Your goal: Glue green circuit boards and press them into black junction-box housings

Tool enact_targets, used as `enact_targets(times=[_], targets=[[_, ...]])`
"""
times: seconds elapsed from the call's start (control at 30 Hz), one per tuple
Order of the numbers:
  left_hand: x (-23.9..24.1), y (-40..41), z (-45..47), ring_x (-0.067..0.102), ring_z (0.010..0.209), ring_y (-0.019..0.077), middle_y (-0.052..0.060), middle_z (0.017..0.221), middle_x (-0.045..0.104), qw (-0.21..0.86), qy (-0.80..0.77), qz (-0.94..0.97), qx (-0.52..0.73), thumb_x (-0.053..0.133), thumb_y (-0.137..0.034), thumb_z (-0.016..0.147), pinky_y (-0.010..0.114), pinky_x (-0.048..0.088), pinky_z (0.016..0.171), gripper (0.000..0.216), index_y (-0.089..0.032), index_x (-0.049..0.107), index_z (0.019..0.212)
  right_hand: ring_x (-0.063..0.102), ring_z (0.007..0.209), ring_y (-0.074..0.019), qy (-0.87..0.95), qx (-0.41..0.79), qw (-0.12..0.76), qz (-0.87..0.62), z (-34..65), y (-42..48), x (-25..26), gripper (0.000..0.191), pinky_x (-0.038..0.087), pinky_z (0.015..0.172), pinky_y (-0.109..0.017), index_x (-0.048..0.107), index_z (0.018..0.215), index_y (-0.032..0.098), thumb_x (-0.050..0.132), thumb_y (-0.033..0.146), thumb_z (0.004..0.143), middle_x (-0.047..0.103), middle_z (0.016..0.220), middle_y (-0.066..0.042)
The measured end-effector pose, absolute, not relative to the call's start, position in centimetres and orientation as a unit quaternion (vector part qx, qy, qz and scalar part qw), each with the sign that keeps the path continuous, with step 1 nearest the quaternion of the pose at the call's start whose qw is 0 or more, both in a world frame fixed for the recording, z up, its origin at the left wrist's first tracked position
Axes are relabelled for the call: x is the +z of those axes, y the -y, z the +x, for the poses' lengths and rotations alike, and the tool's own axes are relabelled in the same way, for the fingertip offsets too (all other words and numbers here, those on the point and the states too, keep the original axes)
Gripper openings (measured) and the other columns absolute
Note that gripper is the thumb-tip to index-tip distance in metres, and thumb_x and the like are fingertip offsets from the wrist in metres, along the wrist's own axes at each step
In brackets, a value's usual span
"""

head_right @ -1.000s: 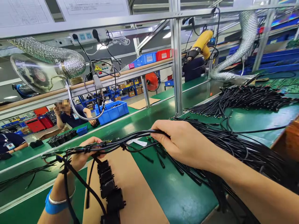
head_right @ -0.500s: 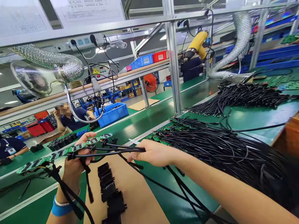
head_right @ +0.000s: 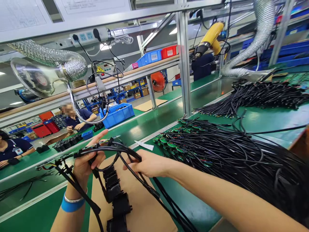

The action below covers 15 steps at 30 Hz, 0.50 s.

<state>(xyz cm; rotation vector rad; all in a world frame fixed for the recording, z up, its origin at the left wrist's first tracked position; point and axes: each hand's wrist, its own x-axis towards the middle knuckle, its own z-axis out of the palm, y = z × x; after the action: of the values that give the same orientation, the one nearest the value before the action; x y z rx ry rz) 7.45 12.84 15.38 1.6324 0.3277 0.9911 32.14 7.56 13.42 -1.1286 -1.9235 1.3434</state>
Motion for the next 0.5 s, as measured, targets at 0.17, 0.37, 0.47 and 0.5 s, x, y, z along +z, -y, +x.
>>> enact_targets(times=[0.17,0.37,0.47,0.5], targets=[[14.7,-14.1,5.5,0.037,0.032,0.0030,0.012,0.090,0.072,0.569,-0.238,0.735,0.283,0.064,-0.045,0.080,0.020,0.014,0.033,0.053,-0.016,0.061,0.125,0.037,0.056,-0.0104,0.759,0.240,0.321,-0.513,34.6,-7.4,15.6,0.022,0.026,0.050,-0.024,0.050,0.063,0.018,0.057,0.030,0.080,0.044,0.058,0.002],[13.4,-15.1,7.8,0.055,0.046,0.0126,0.015,0.088,0.073,0.578,-0.272,0.687,0.347,0.059,-0.056,0.079,0.022,0.036,0.040,0.049,-0.013,0.071,0.100,0.032,0.040,-0.0063,0.713,0.412,0.275,-0.496,33.5,-6.7,17.1,0.024,0.024,0.036,-0.021,0.049,0.080,0.019,0.043,0.039,0.091,0.051,0.058,0.003],[12.7,-15.5,10.1,0.064,0.061,0.0193,0.014,0.092,0.072,0.568,-0.291,0.660,0.397,0.055,-0.059,0.082,0.026,0.046,0.048,0.053,-0.013,0.066,0.106,0.037,0.036,-0.0037,0.680,0.541,0.248,-0.429,31.1,-7.3,15.6,0.032,0.024,0.032,-0.018,0.050,0.092,0.018,0.059,0.048,0.083,0.059,0.068,0.002],[12.5,-15.7,10.9,0.065,0.065,0.0202,0.013,0.092,0.072,0.560,-0.300,0.653,0.411,0.053,-0.058,0.085,0.028,0.049,0.052,0.051,-0.013,0.065,0.107,0.041,0.038,-0.0042,0.669,0.568,0.255,-0.405,30.3,-7.6,14.9,0.041,0.027,0.032,-0.017,0.049,0.096,0.018,0.068,0.049,0.076,0.060,0.071,0.002]])
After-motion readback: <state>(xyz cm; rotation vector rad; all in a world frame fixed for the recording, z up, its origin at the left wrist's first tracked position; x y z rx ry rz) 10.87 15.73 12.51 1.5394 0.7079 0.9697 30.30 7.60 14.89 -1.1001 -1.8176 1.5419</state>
